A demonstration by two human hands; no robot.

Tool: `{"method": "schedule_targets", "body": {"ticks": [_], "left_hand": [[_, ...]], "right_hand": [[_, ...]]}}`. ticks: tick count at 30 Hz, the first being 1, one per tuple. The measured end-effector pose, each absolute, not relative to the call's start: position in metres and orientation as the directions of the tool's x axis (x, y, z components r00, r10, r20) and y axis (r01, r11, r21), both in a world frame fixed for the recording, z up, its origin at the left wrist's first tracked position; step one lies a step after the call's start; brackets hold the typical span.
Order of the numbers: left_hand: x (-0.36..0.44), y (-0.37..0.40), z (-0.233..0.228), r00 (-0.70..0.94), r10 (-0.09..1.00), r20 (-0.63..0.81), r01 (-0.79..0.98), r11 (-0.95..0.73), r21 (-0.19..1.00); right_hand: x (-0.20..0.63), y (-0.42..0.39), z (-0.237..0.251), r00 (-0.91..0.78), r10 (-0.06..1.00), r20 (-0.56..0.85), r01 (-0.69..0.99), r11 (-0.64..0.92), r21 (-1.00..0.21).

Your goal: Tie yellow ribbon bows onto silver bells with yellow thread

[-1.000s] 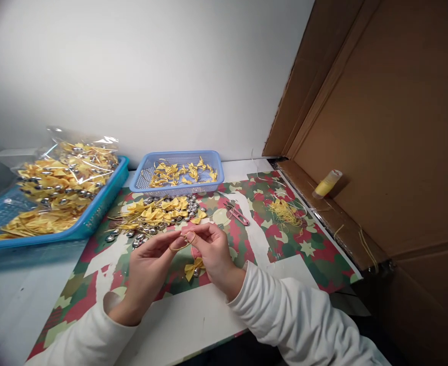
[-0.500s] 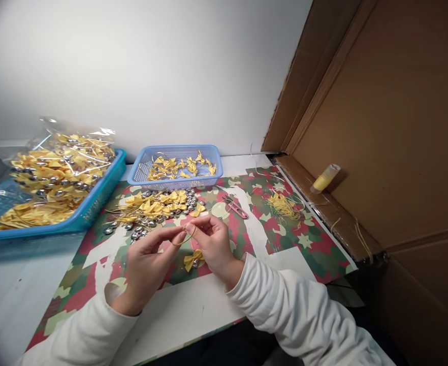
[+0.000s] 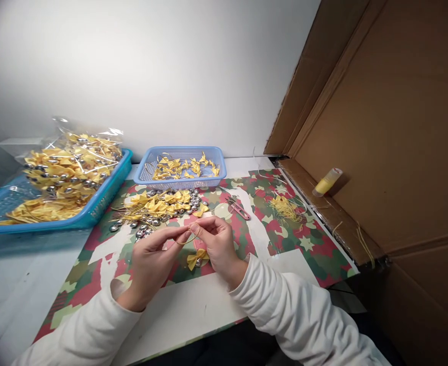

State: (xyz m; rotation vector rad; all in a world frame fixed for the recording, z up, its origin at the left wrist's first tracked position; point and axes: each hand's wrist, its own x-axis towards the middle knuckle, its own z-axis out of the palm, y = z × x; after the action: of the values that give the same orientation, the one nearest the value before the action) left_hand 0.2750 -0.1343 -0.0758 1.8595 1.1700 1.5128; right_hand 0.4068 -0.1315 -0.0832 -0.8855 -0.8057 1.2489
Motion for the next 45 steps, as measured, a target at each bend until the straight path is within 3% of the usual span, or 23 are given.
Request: {"method": "schedule_targets", "body": {"ticks": [8, 16, 21, 26, 39, 45], "left_hand": [[0.276, -0.135, -0.077, 0.019, 0.873, 0.487, 0.332, -0.465, 0.821], [0.274, -0.136, -0.077, 0.002, 0.842, 0.539, 0.315, -0.512, 0.799], [0.272, -0.137, -0.078, -0.017, 0.871, 0.491, 0.283, -0.467, 0.838], [0.272, -0.137, -0.079, 0.002, 0.884, 0.467, 0.263, -0.451, 0.853], [0.273, -0.138, -0.076, 0.012, 0.923, 0.384, 0.225, -0.377, 0.898], [0.274, -0.137, -0.076, 0.103, 0.961, 0.257, 0.220, -0.274, 0.936]], "right_hand": [[0.406, -0.133, -0.082, 0.178, 0.983, 0.047, -0.399, 0.116, -0.910], [0.407, -0.134, -0.084, 0.135, 0.984, 0.117, -0.353, 0.158, -0.922], [0.417, -0.139, -0.075, 0.039, 0.963, 0.268, -0.130, 0.271, -0.954], [0.423, -0.142, -0.070, 0.037, 0.873, 0.486, 0.163, 0.474, -0.865], [0.426, -0.140, -0.067, 0.011, 0.898, 0.441, 0.253, 0.424, -0.870], [0.430, -0.138, -0.065, -0.152, 0.854, 0.498, 0.464, 0.506, -0.727]]}}
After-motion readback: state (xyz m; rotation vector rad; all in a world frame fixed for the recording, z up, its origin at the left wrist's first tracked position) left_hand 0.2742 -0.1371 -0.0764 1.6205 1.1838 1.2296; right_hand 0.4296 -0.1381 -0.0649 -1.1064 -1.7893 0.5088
